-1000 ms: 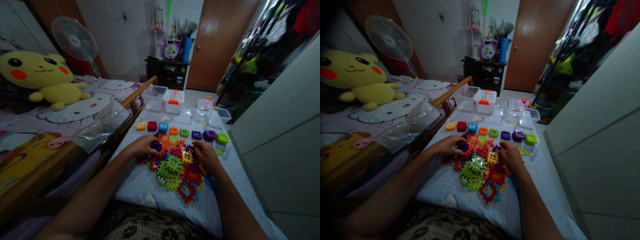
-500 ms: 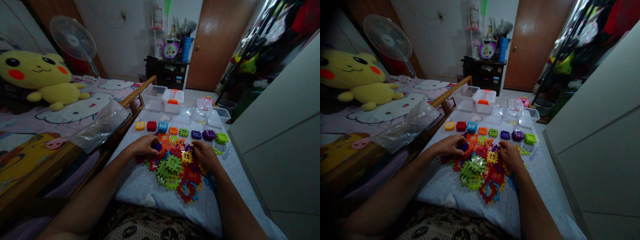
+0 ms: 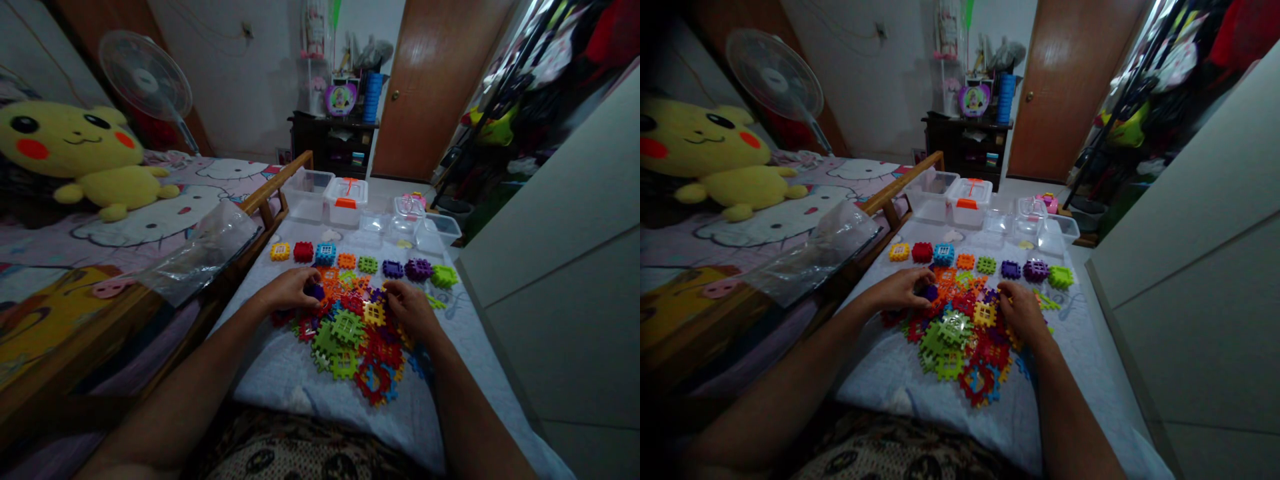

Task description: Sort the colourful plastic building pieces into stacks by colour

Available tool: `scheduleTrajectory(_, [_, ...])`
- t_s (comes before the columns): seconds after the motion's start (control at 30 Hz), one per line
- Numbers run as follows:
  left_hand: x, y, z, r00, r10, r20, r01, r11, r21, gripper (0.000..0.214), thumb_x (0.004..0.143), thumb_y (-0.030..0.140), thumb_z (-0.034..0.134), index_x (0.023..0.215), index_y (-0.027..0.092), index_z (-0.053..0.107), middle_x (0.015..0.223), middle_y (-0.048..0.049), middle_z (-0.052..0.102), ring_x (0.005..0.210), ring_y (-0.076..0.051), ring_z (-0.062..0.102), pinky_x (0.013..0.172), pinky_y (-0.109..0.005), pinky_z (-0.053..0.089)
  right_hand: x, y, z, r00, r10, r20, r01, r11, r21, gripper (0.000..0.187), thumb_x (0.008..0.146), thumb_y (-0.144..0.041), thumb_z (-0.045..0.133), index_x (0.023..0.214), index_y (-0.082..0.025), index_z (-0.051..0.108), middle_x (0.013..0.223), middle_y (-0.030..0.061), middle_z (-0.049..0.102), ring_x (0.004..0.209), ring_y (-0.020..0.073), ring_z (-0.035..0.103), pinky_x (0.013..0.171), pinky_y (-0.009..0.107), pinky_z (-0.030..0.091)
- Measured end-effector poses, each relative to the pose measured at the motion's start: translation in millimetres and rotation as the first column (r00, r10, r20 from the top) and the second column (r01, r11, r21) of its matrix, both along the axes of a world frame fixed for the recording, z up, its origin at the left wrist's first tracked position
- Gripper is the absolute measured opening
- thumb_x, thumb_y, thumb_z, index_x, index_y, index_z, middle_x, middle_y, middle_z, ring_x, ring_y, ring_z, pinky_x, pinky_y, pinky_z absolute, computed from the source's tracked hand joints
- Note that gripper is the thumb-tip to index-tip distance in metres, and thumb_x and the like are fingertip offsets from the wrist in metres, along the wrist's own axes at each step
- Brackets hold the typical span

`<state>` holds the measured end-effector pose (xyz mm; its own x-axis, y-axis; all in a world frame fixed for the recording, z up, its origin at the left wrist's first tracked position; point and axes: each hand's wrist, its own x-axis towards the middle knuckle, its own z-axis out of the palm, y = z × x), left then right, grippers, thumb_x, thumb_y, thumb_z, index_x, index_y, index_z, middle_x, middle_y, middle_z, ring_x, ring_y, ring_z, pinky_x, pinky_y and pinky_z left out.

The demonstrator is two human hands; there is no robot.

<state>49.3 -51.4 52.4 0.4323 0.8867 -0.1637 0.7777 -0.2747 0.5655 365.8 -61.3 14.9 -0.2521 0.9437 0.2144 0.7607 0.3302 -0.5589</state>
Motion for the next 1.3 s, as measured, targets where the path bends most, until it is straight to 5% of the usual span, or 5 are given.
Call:
scheduleTrajectory(0.53, [0.2, -2.6, 0.0, 0.999, 0.000, 0.045, 0.003, 0.997, -0.077, 0.052, 0.069, 0.040, 0.074, 0.114, 0.020, 0.058, 0.117, -0.0079, 0.067, 0.103, -0.024, 0.063, 0.091, -0.034, 0.048, -1.0, -1.1, -0.6, 1.000, -0.009, -0.025, 0.010, 1.000, 0.024, 0.026, 0.086, -0.021, 0.050, 0.102, -0.018, 0.070, 0.100, 0.0091, 0.074, 0.090, 0.0220, 0.067, 0.083, 0.036, 0.051])
scheduleTrajectory(0.9, [9.7, -3.1, 8.1, 0.999, -0.049, 0.004, 0.048, 0.995, 0.082, 0.050, 0.069, 0.037, 0.074, 0.113, 0.021, 0.058, 0.117, -0.0080, 0.064, 0.106, -0.025, 0.060, 0.093, -0.035, 0.046, -2.4, -2.3, -0.6, 0.998, -0.014, -0.061, 0.016, 0.999, 0.040, 0.025, 0.085, -0.022, 0.050, 0.100, -0.020, 0.070, 0.097, 0.0078, 0.073, 0.089, 0.0219, 0.067, 0.083, 0.036, 0.051])
scheduleTrajectory(1.1, [45.7, 8.7, 24.5, 0.998, -0.043, -0.049, 0.055, 0.961, 0.273, 0.054, 0.071, 0.036, 0.073, 0.119, 0.020, 0.056, 0.121, -0.0097, 0.062, 0.112, -0.028, 0.057, 0.098, -0.038, 0.044, -2.7, -2.0, -0.3, 0.998, 0.005, -0.065, -0.002, 0.999, 0.047, 0.026, 0.084, -0.021, 0.049, 0.099, -0.017, 0.070, 0.101, 0.0102, 0.073, 0.093, 0.0231, 0.066, 0.087, 0.039, 0.050])
scheduleTrajectory(1.3, [94.2, 31.5, 11.0, 0.981, -0.143, -0.129, 0.174, 0.944, 0.280, 0.054, 0.070, 0.036, 0.074, 0.117, 0.015, 0.058, 0.117, -0.0138, 0.064, 0.110, -0.032, 0.058, 0.095, -0.039, 0.045, -1.2, -1.2, -1.7, 0.998, 0.004, -0.062, -0.001, 0.999, 0.054, 0.026, 0.082, -0.018, 0.051, 0.099, -0.018, 0.069, 0.101, 0.0096, 0.072, 0.095, 0.0230, 0.066, 0.089, 0.039, 0.050])
